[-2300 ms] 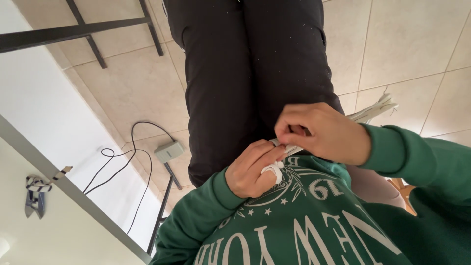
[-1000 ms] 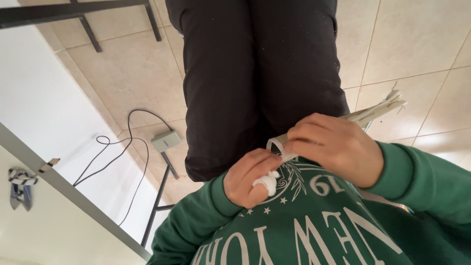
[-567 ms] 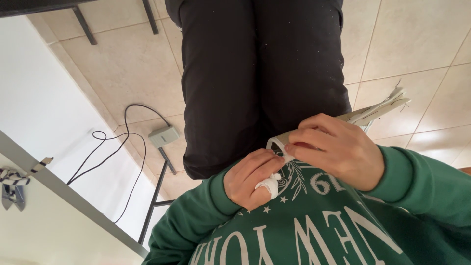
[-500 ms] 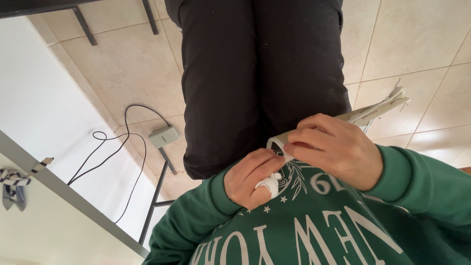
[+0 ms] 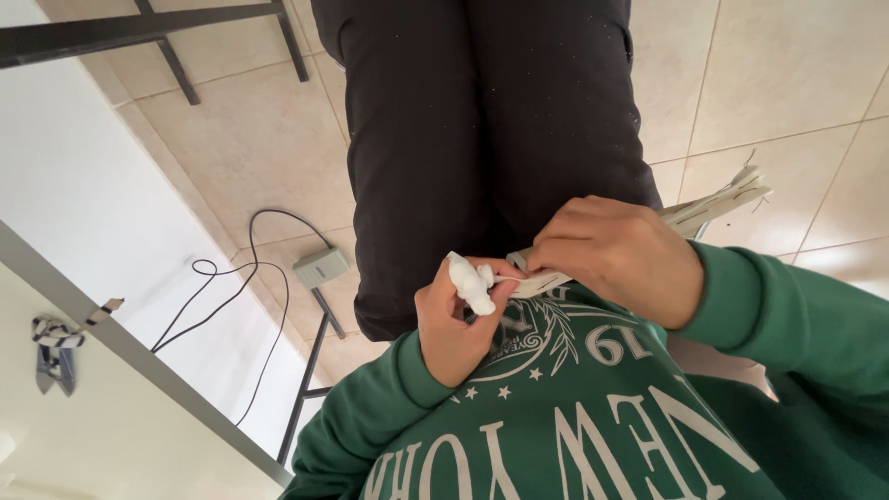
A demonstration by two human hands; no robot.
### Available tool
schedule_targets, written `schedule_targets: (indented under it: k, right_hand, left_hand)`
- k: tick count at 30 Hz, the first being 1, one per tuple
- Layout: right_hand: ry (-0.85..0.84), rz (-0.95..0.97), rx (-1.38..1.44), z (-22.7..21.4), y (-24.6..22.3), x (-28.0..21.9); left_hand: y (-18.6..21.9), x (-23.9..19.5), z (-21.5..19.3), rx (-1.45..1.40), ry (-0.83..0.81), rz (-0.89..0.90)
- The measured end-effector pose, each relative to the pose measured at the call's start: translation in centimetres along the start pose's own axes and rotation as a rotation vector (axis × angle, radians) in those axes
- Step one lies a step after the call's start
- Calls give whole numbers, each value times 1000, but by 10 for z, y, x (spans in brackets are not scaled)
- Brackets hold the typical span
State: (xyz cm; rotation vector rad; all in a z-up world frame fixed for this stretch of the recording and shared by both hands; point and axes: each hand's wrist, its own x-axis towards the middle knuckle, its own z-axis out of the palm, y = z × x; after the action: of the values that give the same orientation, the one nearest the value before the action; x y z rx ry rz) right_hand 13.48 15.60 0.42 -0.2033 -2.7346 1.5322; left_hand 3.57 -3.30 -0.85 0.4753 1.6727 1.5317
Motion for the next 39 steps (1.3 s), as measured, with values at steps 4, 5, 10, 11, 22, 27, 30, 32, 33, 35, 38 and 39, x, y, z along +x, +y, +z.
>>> schedule_targets:
  k: [4,5,10,11,22,27,30,32,33,35,38,39]
  right_hand:
    - [-61,68,130,2,10,-4]
    - [-59,68,130,2,11,-4]
    - [-68,210,269,2,12,-5]
    - [-67,210,269,2,12,-5]
    - [-90,229,279,-9,9,9]
    - [-91,179,244,-9,11,10]
    - [-86,151,204,-8,13,8]
    - [-85,138,182,-8,15,6]
    - [-90,131,175,-8,15,6]
    - [-94,125,167,-8,16,5]
    - [-100,102,127,-8,16,5]
    - [-97,100,113,-7,17,3]
  left_hand:
    - [4,2,4,-18,13,-51]
    - [6,2,5,-17,12,-50]
    - [12,3,6,103,5,-66]
    - [14,5,6,104,4,-65]
    - [13,9,-6,-350,-30,-166]
    - [6,2,-6,-206,-50,-140]
    - [3,0,-3,-145,-81,-134]
    - [0,-1,-1,-117,-82,-118]
    - [-2,-1,-1,-116,-71,-114]
    - [-6,-2,0,-115,-59,-111]
    - [-8,-3,-2,-132,-44,-106]
    - [-8,-1,-3,-106,-40,-103]
